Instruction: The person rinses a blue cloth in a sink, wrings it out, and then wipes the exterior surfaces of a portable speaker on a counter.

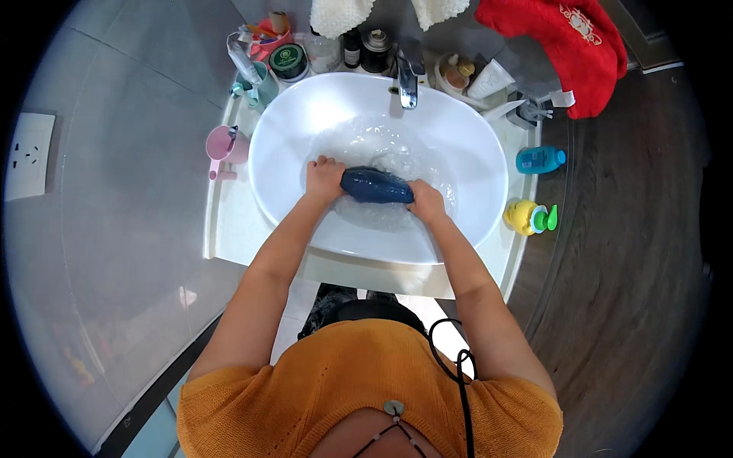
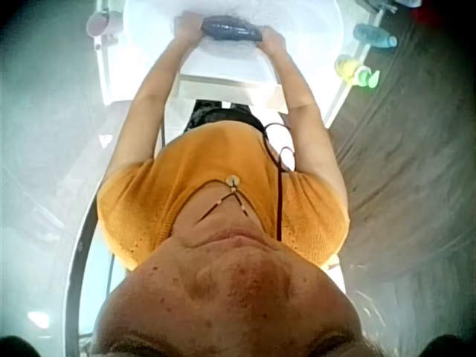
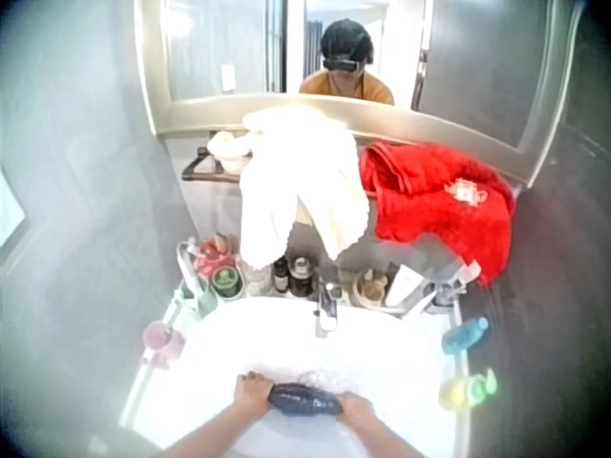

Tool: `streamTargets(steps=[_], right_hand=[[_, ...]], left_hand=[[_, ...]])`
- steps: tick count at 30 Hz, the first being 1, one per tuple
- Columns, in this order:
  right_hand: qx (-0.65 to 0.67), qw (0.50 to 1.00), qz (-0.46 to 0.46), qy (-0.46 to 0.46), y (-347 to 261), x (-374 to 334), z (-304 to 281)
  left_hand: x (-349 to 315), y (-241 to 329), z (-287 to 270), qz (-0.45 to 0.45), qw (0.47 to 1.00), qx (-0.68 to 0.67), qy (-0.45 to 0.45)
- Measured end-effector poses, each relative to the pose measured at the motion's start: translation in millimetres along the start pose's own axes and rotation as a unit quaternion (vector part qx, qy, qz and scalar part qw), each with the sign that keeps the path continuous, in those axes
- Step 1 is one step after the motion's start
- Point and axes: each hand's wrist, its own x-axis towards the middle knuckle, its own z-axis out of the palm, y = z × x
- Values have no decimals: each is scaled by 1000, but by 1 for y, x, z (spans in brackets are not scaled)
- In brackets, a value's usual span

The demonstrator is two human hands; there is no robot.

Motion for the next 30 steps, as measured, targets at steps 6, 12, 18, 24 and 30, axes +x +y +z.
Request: streamTargets(steps=[6, 12, 18, 24, 30], right_hand=[[453, 855, 229, 109, 25, 16, 28], [627, 756, 162, 96, -74, 11, -27], [343, 927, -42, 146, -141, -9, -39], [317, 914, 9, 255, -123, 5, -2], [434, 850, 203, 219, -70, 41, 3]], left_hand=[[1, 4, 18, -108, 766, -627, -92], [-9, 42, 1, -137, 303, -931, -152], [16, 50, 27, -64, 274, -955, -90], [18, 59, 19, -86, 270, -957, -57], [9, 91, -4, -218, 364, -905, -33]])
